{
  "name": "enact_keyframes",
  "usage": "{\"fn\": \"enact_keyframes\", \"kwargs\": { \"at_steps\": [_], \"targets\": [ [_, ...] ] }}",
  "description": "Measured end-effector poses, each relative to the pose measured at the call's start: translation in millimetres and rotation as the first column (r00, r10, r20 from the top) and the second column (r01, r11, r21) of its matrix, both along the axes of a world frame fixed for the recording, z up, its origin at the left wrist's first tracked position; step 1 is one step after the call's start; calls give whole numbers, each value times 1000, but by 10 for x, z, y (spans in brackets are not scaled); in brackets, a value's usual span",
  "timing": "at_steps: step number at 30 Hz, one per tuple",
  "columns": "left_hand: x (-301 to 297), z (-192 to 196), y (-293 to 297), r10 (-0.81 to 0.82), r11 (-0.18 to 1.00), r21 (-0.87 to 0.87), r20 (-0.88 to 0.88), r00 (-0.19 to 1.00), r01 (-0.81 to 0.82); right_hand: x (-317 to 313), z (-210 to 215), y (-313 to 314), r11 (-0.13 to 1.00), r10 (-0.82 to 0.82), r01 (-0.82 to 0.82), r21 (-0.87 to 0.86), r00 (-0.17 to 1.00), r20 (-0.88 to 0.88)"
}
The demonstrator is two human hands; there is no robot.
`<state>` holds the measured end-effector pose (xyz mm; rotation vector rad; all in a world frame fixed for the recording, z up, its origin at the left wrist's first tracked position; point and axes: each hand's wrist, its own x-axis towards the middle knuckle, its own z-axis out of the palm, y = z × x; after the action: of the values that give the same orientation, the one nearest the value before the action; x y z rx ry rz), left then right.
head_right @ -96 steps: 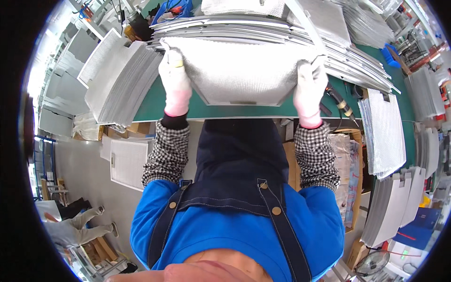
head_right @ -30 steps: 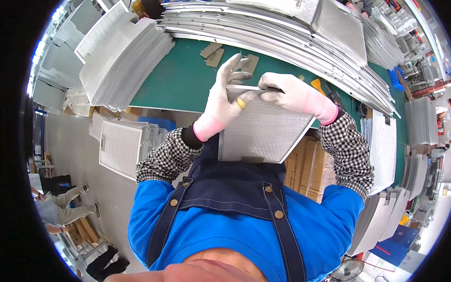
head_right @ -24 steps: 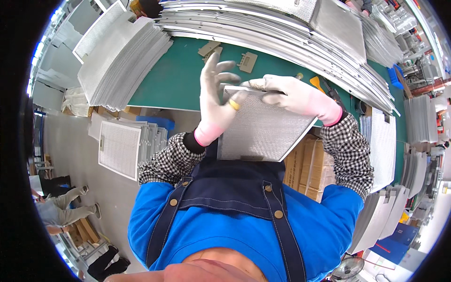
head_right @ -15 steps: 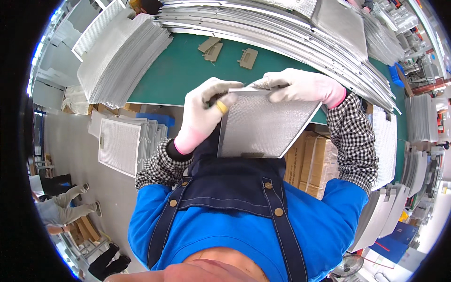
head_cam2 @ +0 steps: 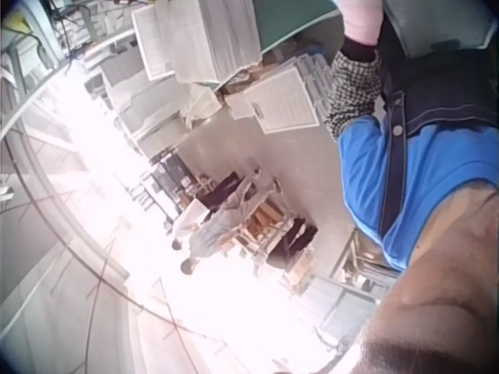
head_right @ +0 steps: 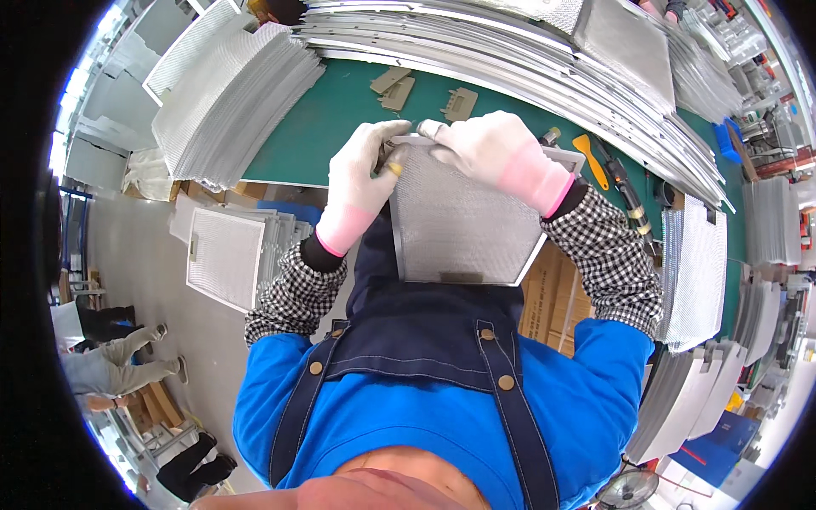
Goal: The person assembles air filters by hand at a factory workstation. They pick up a mesh filter panel, apply adhesive tape to the edges, and attach a white plastic frame. The completed units are stacked on the table. The process is repeated for multiple units throughout the clip.
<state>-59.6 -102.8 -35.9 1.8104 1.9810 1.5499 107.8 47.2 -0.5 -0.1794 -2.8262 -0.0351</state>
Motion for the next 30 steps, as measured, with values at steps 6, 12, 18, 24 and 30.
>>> {"fn": "enact_keyframes", "kwargs": {
  "at_steps": [6,12,18,24,30],
  "targets": [
    [95,96,-85,1,985,-155,422,907,71,61,44,-95,993,17,-13,120,999,-31],
    [-195,-28,-172,-179,865,-111,844,507,490,136,79,-111,995,86,-86,-48,996,-8],
    [142,-179,-128,-162,954,43,907,388,298,188,109,-233,999,17,-19,29,997,80],
    [122,747,263,-150,989,44,391,908,144,341,549,-65,764,-51,53,-643,998,23],
    [36,1558,850,-288,881,149,-583,760,448,1086,-76,910,845,-515,465,-263,840,-171]
  ]
}}
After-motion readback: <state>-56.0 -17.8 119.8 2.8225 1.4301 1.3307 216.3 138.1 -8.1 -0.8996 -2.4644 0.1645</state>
